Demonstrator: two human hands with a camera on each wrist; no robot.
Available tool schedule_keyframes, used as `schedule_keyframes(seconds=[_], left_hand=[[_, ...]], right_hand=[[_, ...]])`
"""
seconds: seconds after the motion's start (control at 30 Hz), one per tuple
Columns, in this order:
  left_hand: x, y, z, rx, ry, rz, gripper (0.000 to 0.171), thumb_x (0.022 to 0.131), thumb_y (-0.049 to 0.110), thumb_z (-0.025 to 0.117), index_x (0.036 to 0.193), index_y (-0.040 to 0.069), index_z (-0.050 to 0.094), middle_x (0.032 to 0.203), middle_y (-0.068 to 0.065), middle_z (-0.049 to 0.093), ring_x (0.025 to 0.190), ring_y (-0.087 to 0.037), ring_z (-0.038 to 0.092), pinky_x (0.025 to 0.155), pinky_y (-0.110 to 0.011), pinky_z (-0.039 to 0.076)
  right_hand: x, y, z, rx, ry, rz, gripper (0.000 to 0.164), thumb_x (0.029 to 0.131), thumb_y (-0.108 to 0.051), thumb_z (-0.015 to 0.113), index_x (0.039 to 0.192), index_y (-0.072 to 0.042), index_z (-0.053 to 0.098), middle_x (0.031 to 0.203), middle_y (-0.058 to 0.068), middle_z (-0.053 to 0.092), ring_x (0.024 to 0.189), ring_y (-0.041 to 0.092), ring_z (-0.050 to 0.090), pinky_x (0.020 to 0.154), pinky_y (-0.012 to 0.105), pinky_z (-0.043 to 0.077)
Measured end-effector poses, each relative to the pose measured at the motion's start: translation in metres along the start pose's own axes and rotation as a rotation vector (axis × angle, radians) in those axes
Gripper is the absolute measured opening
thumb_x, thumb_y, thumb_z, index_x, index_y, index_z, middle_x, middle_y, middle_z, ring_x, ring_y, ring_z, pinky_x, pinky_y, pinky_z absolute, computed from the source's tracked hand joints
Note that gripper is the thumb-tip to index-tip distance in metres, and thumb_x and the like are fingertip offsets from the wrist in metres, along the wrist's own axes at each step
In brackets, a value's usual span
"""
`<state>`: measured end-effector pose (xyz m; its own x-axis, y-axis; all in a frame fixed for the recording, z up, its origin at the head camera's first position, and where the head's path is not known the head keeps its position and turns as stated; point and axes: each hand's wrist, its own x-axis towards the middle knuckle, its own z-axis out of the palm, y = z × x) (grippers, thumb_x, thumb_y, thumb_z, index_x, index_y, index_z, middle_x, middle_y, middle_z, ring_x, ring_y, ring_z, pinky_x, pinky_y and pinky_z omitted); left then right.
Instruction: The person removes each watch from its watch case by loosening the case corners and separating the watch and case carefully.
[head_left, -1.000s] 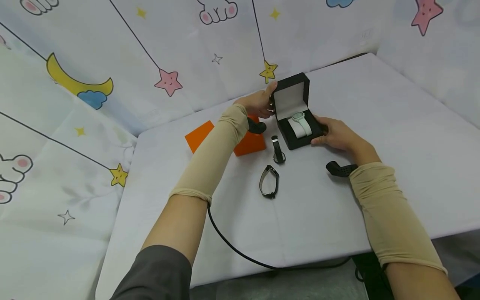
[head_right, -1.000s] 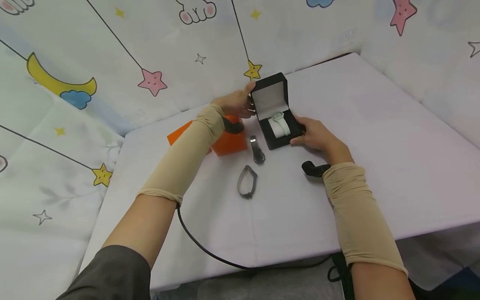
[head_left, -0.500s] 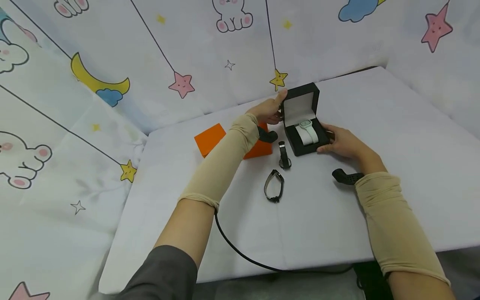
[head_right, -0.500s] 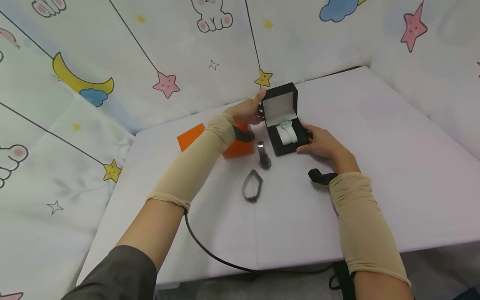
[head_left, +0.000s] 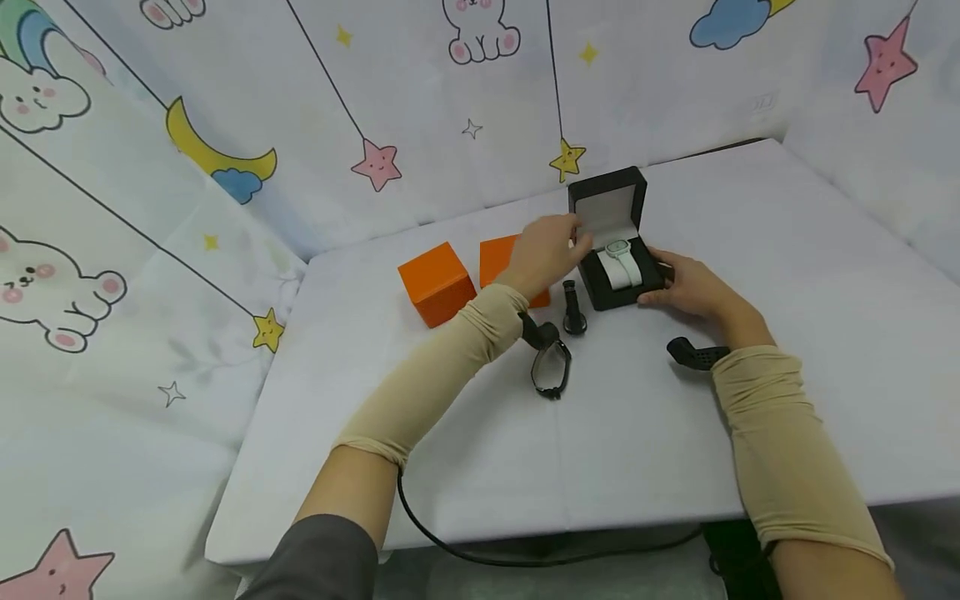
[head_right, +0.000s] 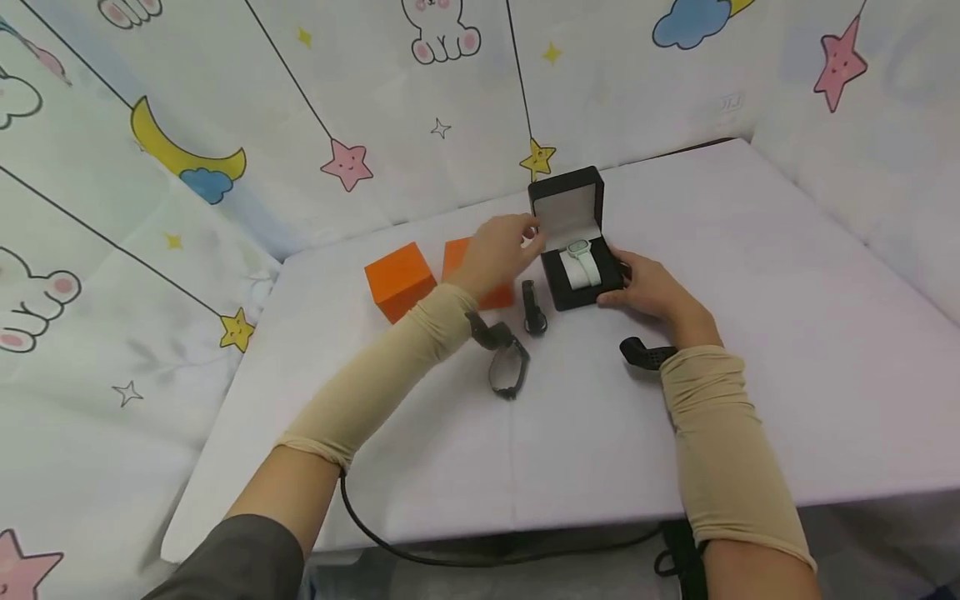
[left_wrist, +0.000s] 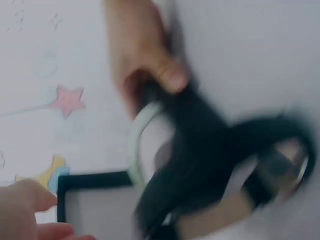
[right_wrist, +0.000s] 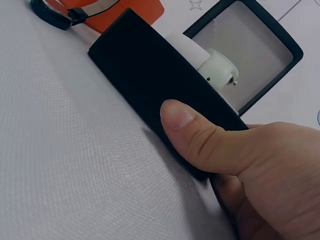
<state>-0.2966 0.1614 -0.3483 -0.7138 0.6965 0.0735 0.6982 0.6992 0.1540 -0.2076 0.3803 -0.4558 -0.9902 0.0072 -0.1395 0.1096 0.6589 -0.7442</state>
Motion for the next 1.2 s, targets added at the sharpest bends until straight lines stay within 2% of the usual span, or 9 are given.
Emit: schedule_keyframes(seconds=[0.1,0.23,0.43,0.67,0.8,0.9,0.97,1.07,1.2], left_hand=[[-0.002,0.011,0.016,0.075,0.009,0.076,0.050,0.092,0.044,0.038,0.132,0.014,0.045,0.127,0.000,0.052,0.114,-0.013,0.048,0.090,-0.024,0.044],[0.001,0.018,0.037,0.130,-0.036,0.104,0.054,0.092,0.046,0.037,0.135,0.013,0.040,0.135,-0.004,0.043,0.125,-0.018,0.039,0.101,-0.031,0.037],[0.011,0.015,0.066,0.142,-0.120,0.089,0.060,0.091,0.053,0.034,0.137,0.015,0.037,0.136,-0.003,0.042,0.127,-0.018,0.036,0.101,-0.035,0.037],[0.026,0.018,0.068,0.068,-0.129,0.075,0.060,0.091,0.055,0.031,0.135,0.016,0.041,0.131,-0.001,0.050,0.115,-0.017,0.050,0.095,-0.037,0.042],[0.027,0.020,0.069,-0.011,-0.077,0.093,0.052,0.093,0.051,0.030,0.122,0.013,0.052,0.106,0.000,0.061,0.091,-0.014,0.057,0.079,-0.030,0.047],[0.025,0.020,0.068,-0.071,-0.028,0.104,0.041,0.094,0.044,0.035,0.109,0.012,0.054,0.084,0.001,0.060,0.074,-0.012,0.055,0.064,-0.025,0.046],[0.025,0.020,0.069,-0.085,-0.006,0.107,0.036,0.094,0.042,0.038,0.106,0.012,0.052,0.077,0.001,0.058,0.068,-0.012,0.054,0.060,-0.024,0.045],[0.025,0.019,0.070,-0.092,0.008,0.087,0.036,0.093,0.043,0.042,0.110,0.012,0.050,0.081,0.001,0.060,0.072,-0.012,0.056,0.063,-0.025,0.046],[0.031,0.020,0.072,-0.088,-0.024,0.045,0.050,0.091,0.049,0.042,0.125,0.012,0.045,0.104,-0.003,0.063,0.093,-0.016,0.058,0.079,-0.030,0.048]], right_hand=[[-0.001,-0.001,-0.002,0.005,-0.004,0.001,0.100,0.073,-0.043,0.071,0.146,-0.018,0.008,0.147,0.020,0.021,0.133,0.039,0.024,0.105,0.053,0.021],[-0.001,-0.001,0.000,0.011,-0.014,-0.002,0.099,0.074,-0.044,0.070,0.146,-0.019,0.008,0.147,0.019,0.021,0.132,0.038,0.026,0.105,0.052,0.023],[0.003,0.003,0.006,0.020,0.003,-0.015,0.099,0.071,-0.043,0.073,0.146,-0.017,0.013,0.148,0.014,0.023,0.134,0.033,0.025,0.106,0.049,0.023],[0.003,0.002,-0.001,0.024,0.015,-0.002,0.096,0.072,-0.037,0.074,0.146,-0.019,0.014,0.146,0.013,0.029,0.133,0.031,0.028,0.106,0.050,0.022],[0.004,0.004,-0.002,0.040,0.014,0.010,0.096,0.072,-0.036,0.074,0.146,-0.020,0.014,0.146,0.011,0.029,0.132,0.030,0.032,0.106,0.047,0.025],[0.005,0.004,-0.001,0.052,0.011,0.008,0.096,0.072,-0.036,0.075,0.145,-0.020,0.015,0.147,0.011,0.028,0.131,0.029,0.034,0.106,0.044,0.028],[0.006,0.004,0.000,0.053,0.013,0.007,0.097,0.071,-0.036,0.075,0.145,-0.020,0.015,0.147,0.011,0.027,0.131,0.029,0.034,0.105,0.044,0.028],[0.006,0.004,0.000,0.045,0.017,0.005,0.097,0.071,-0.036,0.075,0.145,-0.019,0.015,0.147,0.011,0.026,0.131,0.030,0.033,0.105,0.045,0.028],[0.005,0.004,-0.002,0.021,0.027,0.006,0.097,0.071,-0.038,0.074,0.146,-0.021,0.014,0.147,0.011,0.028,0.131,0.030,0.034,0.106,0.045,0.027]])
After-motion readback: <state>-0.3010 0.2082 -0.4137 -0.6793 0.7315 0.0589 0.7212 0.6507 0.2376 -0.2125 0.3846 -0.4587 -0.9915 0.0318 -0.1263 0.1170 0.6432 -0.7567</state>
